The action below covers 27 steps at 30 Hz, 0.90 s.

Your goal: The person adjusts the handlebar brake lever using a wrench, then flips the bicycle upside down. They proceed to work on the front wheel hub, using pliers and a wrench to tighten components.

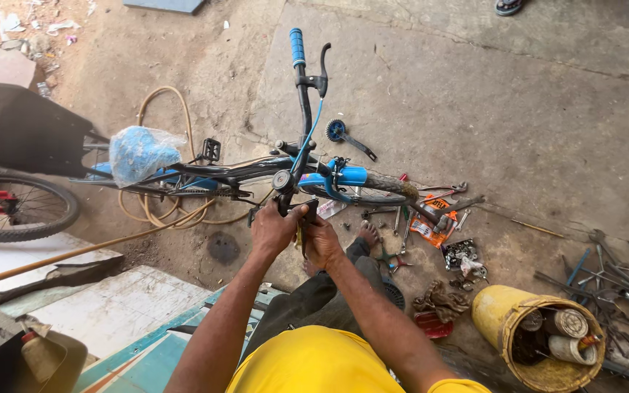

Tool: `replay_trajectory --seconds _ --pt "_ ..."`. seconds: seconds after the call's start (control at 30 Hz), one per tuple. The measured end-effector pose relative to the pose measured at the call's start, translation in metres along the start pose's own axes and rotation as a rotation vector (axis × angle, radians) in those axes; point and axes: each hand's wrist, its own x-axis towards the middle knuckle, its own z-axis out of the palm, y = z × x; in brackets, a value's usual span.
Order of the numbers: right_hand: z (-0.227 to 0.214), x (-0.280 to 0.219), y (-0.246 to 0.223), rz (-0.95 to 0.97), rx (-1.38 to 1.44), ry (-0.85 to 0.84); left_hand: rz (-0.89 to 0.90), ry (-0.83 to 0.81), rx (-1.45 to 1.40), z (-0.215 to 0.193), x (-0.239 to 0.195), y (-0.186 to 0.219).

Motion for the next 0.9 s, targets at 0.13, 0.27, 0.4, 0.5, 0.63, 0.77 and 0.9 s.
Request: replay_trajectory --seconds 0.13,0.27,0.4,0.5,0.63,0.77,0.9 --pt "0.001 -0.002 0.006 0.044 0.098 0.172 0.016 0.006 0.020 0.004 0.001 -0.001" --pt "0.000 -0.007 -0.020 0.054 -0.312 0.056 0.011 -0.007 0.027 0.006 0.005 -0.006" --pt "0.008 0.001 -0.078 0.345 -0.540 -0.104 0.043 -0.004 0.070 0.012 0.007 -0.010" --pt "0.030 0.035 -0.128 0.514 -1.089 -0.337 0.068 -0.037 0.029 0.012 0.009 -0.011" --pt "0.037 0.058 -0.144 0.613 -1.177 -0.474 0.048 -0.033 0.064 0.011 0.005 -0.014" --pt "0.015 0.027 -0.101 0.329 -0.795 -0.368 0.127 0.027 0.053 0.003 0.006 -0.007" --pt "-0.009 0.000 -0.037 0.192 -0.244 -0.030 0.080 0.021 0.035 0.006 0.001 -0.010"
